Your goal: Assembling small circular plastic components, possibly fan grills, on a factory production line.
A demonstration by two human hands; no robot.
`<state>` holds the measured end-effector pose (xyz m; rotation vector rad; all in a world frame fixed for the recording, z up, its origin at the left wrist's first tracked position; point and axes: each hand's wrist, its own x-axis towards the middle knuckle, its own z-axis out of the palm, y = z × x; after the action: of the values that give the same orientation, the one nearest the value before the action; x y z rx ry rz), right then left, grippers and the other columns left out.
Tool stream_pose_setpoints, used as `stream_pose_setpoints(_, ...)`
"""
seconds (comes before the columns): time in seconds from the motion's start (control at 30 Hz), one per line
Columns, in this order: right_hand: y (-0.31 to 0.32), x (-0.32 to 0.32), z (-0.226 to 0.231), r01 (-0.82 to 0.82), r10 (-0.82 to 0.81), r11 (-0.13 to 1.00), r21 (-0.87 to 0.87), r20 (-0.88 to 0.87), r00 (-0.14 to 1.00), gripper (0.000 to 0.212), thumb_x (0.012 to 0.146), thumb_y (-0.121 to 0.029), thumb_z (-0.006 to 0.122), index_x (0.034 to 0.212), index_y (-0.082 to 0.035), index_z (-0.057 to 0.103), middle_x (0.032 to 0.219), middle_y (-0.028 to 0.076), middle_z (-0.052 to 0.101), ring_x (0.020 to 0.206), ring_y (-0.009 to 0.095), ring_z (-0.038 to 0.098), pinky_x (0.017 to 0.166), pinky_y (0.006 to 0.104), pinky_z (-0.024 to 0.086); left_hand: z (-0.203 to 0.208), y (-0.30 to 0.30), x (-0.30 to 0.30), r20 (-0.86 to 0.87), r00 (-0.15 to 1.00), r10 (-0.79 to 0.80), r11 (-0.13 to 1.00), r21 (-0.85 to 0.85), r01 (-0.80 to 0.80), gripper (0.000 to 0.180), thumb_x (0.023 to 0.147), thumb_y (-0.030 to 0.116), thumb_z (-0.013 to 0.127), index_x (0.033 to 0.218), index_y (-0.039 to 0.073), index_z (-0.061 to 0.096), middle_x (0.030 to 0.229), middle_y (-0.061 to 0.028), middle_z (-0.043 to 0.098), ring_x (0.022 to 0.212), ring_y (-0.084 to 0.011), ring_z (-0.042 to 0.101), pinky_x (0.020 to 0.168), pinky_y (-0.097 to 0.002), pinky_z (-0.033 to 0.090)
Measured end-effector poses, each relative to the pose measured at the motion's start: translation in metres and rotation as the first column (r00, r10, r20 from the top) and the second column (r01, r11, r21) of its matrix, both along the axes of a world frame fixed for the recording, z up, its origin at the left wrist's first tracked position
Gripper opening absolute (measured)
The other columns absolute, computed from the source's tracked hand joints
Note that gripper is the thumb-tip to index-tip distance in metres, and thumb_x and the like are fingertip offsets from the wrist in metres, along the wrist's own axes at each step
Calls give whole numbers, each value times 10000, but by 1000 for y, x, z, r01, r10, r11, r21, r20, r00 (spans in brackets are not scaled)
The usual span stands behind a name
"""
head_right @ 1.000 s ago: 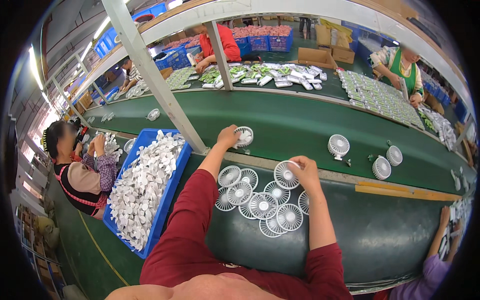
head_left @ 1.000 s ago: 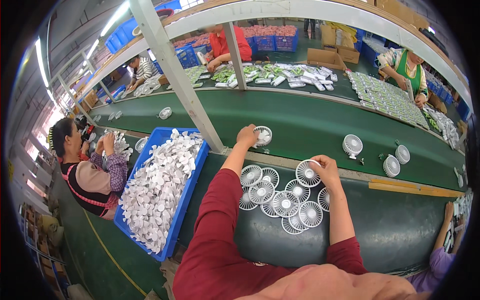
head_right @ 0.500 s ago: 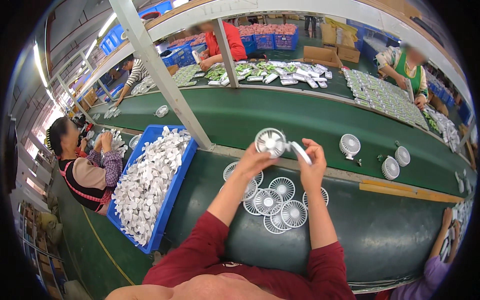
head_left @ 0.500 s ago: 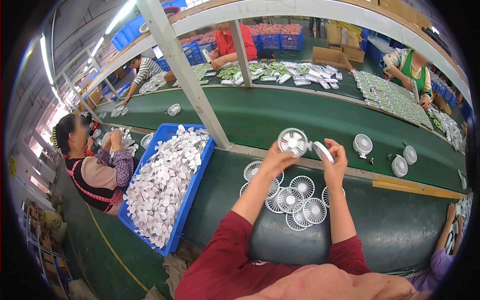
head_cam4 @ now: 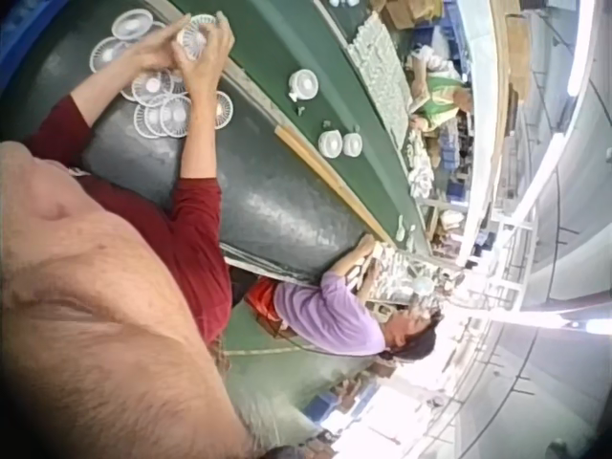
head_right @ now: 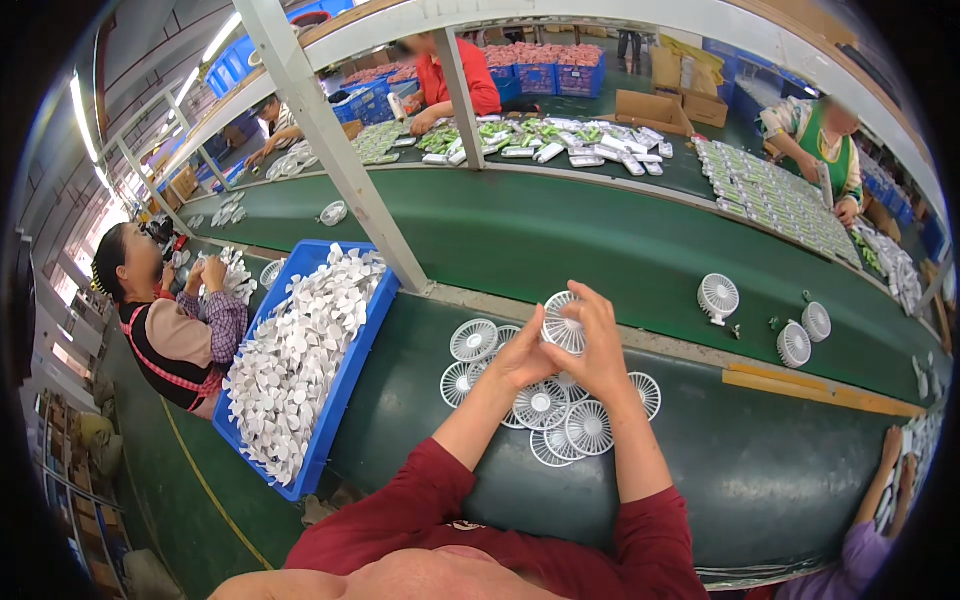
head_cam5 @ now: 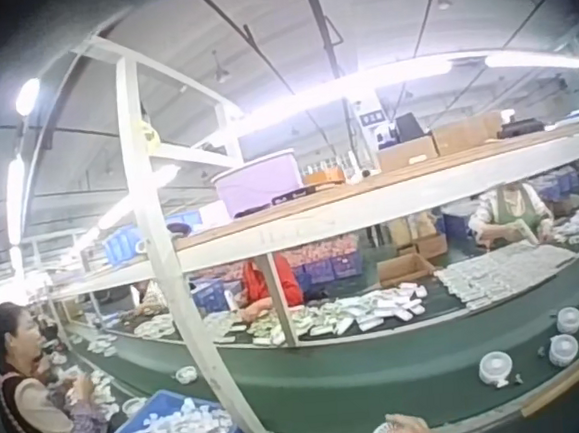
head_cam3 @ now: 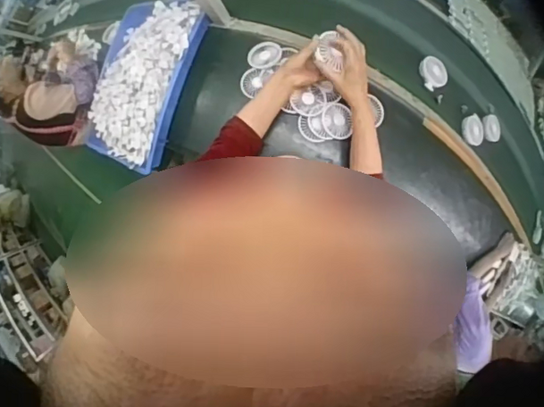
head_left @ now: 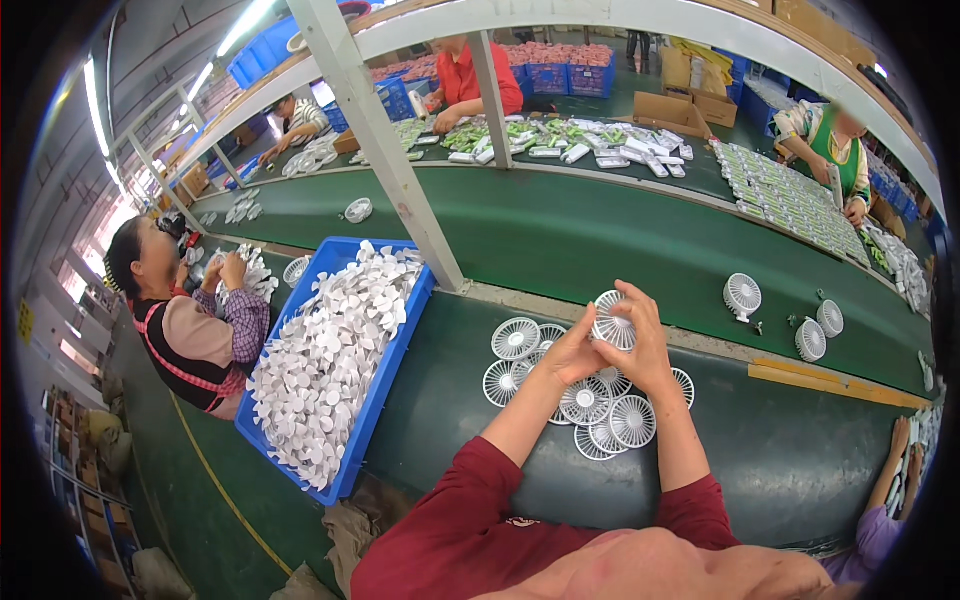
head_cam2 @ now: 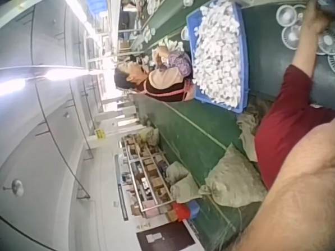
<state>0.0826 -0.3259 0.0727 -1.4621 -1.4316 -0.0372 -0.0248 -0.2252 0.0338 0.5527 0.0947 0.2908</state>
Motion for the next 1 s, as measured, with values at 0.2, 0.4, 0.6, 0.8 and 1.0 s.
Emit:
stream_pose_setpoints(0.2,3,-24,2,179,-158,983,-46,289,944,598,704,-238,744,1250,-86,556,1393,170,462,1275,384,420,1053,469,347,7,-5,4,-11,988,154,964,-215,-153,555,1014,501,390,1367,75,433,1338,-123,541,1219,-260,544,1025,-438,451)
stream_pose_setpoints(0.4,15,-21,-24,-9,17,999,33,-275,961,564,874,-265,598,1361,-53,407,1365,189,450,1264,319,435,1057,410,333,10,-34,14,131,765,631,651,447,-613,402,1038,308,370,1360,67,386,1330,-103,456,1194,-192,485,1009,-326,398)
stream_pose_setpoints(0.6,15,-21,-23,-229,271,961,155,-701,660,507,978,-321,438,1382,-26,357,1302,127,462,1162,207,496,982,320,405,4,-28,13,434,637,638,34,810,-585,428,950,87,397,1369,20,343,1477,-184,309,1352,-272,336,1135,-376,231)
stream_pose_setpoints(0.8,12,-14,-16,-37,61,997,61,-461,885,495,895,-164,567,1350,0,457,1349,157,497,1241,242,480,1045,347,372,9,-35,18,115,793,598,735,315,-600,414,1017,188,414,1410,66,367,1361,-84,459,1231,-170,477,1028,-329,400)
stream_pose_setpoints(1.0,0,-23,9,-16,22,999,-40,165,986,690,718,-243,712,1344,-48,498,1431,206,421,1277,395,417,1082,462,321,0,-16,15,-100,923,371,916,-123,-381,321,991,388,530,1178,134,588,1065,-15,645,958,-146,634,822,-328,523)
